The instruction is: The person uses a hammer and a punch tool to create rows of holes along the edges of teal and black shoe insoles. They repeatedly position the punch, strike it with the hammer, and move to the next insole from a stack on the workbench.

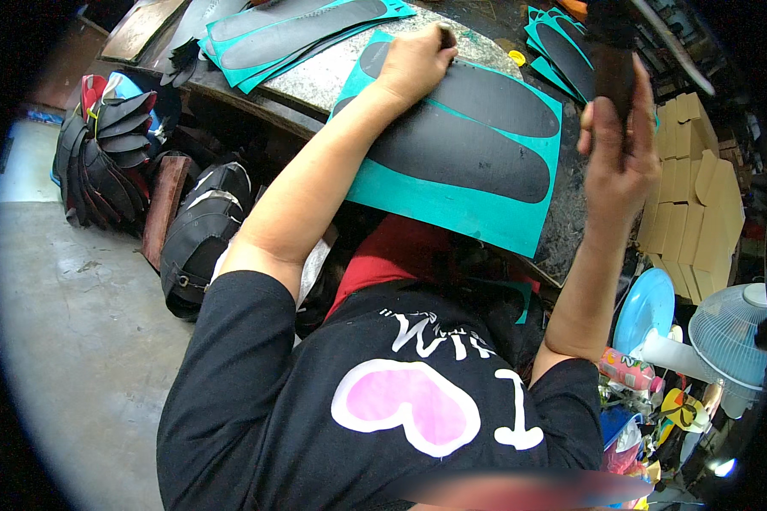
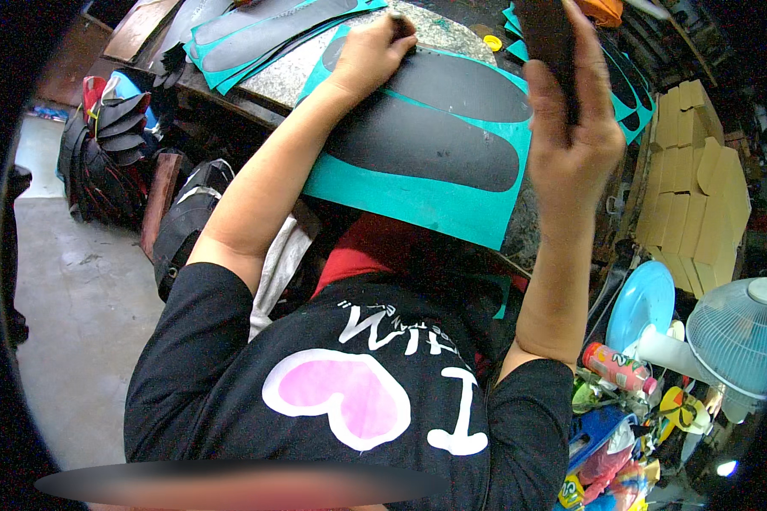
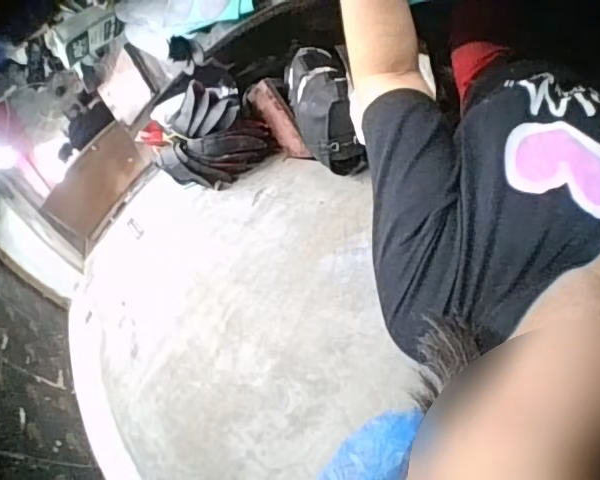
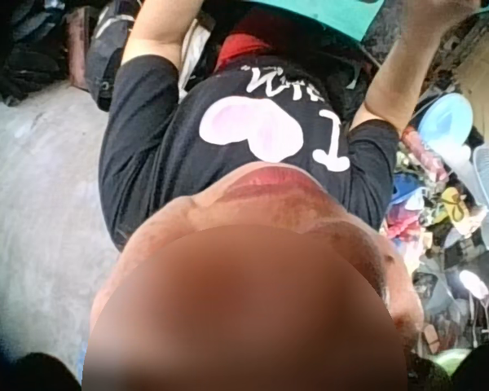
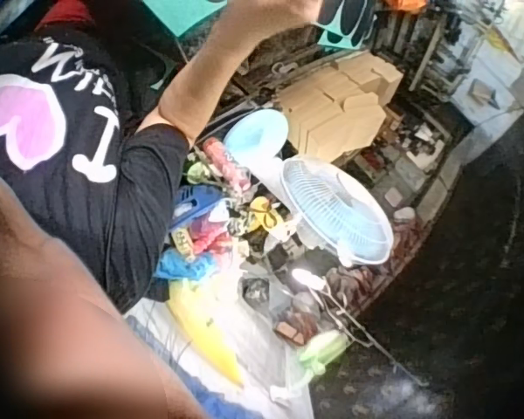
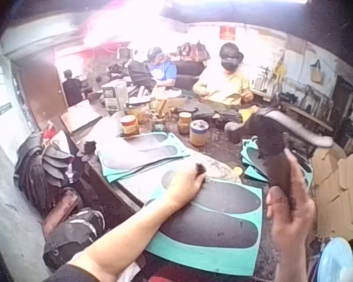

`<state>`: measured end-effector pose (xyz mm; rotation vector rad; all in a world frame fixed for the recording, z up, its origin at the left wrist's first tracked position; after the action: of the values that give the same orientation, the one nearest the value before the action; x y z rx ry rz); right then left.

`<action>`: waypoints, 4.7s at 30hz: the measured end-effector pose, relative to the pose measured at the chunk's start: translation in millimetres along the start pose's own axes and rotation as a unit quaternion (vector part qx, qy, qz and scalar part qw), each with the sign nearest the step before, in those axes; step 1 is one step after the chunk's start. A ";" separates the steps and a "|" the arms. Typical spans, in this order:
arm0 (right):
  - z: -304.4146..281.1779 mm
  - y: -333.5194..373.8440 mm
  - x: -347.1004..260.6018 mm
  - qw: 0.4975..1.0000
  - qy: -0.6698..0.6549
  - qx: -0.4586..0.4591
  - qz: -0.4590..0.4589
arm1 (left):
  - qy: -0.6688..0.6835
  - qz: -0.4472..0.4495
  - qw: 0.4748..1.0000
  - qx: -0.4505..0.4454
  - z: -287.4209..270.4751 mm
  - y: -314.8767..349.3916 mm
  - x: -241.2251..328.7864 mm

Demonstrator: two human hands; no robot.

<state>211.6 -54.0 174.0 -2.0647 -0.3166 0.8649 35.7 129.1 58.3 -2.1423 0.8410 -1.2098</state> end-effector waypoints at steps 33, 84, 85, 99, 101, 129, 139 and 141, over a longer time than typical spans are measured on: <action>-29.1 3.5 16.1 0.993 -0.007 0.001 0.117 | 0.114 -0.105 0.987 -0.033 22.0 -2.1 -13.1; 5.6 3.5 -3.6 1.000 0.003 0.009 0.019 | -0.071 0.011 0.997 -0.040 0.9 0.9 11.2; 21.8 9.1 0.9 0.998 0.047 -0.036 0.017 | -0.092 0.066 0.991 -0.069 8.6 2.6 24.6; -9.4 -3.7 4.3 0.996 -0.050 -0.015 0.068 | 0.050 -0.086 0.995 -0.012 1.5 -1.2 -16.3; 4.7 0.1 -3.5 1.000 -0.031 0.000 0.004 | -0.020 -0.003 0.999 -0.033 6.0 -1.1 6.6; 15.9 63.1 93.0 0.935 0.162 -0.158 0.274 | 0.303 -0.189 0.926 0.120 -26.6 -2.9 -60.7; 4.0 10.2 25.4 0.983 -0.064 -0.069 0.157 | 0.125 -0.173 0.977 -0.011 -11.6 4.8 -49.0; 0.2 0.9 9.2 0.985 -0.121 -0.034 0.115 | 0.058 -0.085 0.995 -0.010 -15.5 0.5 -27.7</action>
<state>218.1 -49.8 168.9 -2.0895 -0.2437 1.2656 10.7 146.9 49.9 -2.2144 0.7333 -1.4293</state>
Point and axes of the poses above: each hand's wrist, its own y-axis away from the middle knuckle, its own z-axis out of the palm, x = y × z, the point moved 9 cm from there along -y, towards the middle knuckle, and after that the axes turned 6 degrees about y, right-handed, at the moved point
